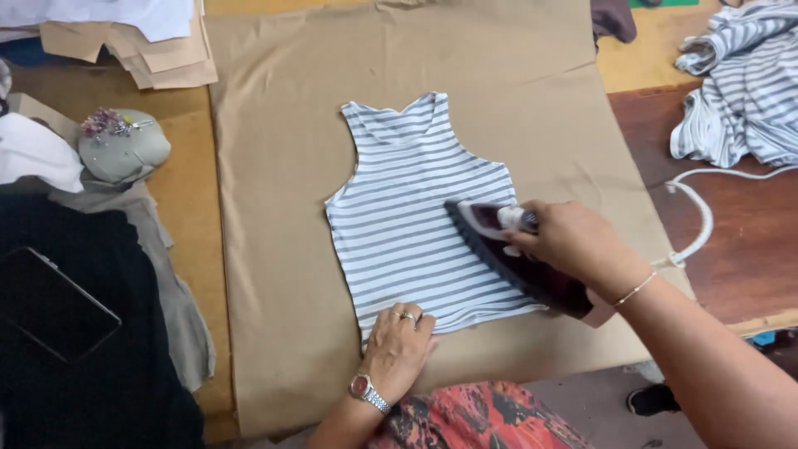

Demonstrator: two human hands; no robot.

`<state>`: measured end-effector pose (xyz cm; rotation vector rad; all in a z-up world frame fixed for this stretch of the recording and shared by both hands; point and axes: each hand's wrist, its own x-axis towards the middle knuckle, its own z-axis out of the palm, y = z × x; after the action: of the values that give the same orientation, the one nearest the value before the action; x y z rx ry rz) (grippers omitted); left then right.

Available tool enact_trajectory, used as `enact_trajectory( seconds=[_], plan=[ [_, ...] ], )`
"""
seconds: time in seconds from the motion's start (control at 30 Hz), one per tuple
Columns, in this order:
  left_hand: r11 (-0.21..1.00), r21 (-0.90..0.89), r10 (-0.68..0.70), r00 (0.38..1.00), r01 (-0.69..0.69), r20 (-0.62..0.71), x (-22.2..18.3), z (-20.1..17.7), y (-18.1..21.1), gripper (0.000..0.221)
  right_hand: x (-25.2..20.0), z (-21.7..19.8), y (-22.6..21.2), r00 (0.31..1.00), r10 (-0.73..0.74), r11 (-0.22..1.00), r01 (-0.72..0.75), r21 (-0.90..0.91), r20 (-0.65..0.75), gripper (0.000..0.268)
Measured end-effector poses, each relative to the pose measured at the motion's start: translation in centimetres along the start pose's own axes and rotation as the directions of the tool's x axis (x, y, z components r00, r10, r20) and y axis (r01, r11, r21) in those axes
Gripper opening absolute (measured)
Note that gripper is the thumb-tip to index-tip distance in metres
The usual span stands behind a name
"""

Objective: Ironing and folding a striped tank top on a work table in a sewing environment.

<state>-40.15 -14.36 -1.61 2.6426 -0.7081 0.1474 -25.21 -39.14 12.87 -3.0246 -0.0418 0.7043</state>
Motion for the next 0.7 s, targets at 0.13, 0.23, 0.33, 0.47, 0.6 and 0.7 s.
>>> enact_trajectory(
  seconds=[0.13,0.23,0.33,0.47,0.6,0.7],
  plan=[
    [0.99,0.079,0.125,0.984,-0.116,-0.123,-0.9,0.5,-0.5,0.026,1.5,-1.6,2.4,0.994,0.103,0.993,-0.1,0.062,-0.043,0.05],
    [0.972,0.15,0.209,0.962,-0.184,-0.176,-0.5,-0.6,-0.4,0.018,4.6,-2.3,1.9,0.996,0.036,0.997,-0.029,0.073,-0.087,0.048],
    [0.956,0.195,0.268,0.924,-0.22,-0.271,-0.3,-1.0,-0.3,0.012,6.9,-2.8,1.2,0.998,0.042,0.994,-0.037,0.104,-0.041,0.046],
    [0.95,0.211,0.285,0.909,-0.228,-0.303,-0.4,-1.2,-0.2,0.012,5.6,-1.3,2.7,1.0,-0.001,0.99,0.001,0.142,0.0,0.049],
    [0.946,0.221,0.305,0.883,-0.238,-0.356,-0.3,-1.2,-0.5,0.013,1.2,-2.0,2.1,0.971,-0.153,0.987,0.16,-0.027,0.185,0.052],
    [0.939,0.186,0.337,0.872,-0.288,-0.354,-0.9,0.2,-1.3,0.012,0.1,-2.5,-0.4,0.942,-0.249,0.959,0.272,-0.078,0.225,0.061]
  ],
)
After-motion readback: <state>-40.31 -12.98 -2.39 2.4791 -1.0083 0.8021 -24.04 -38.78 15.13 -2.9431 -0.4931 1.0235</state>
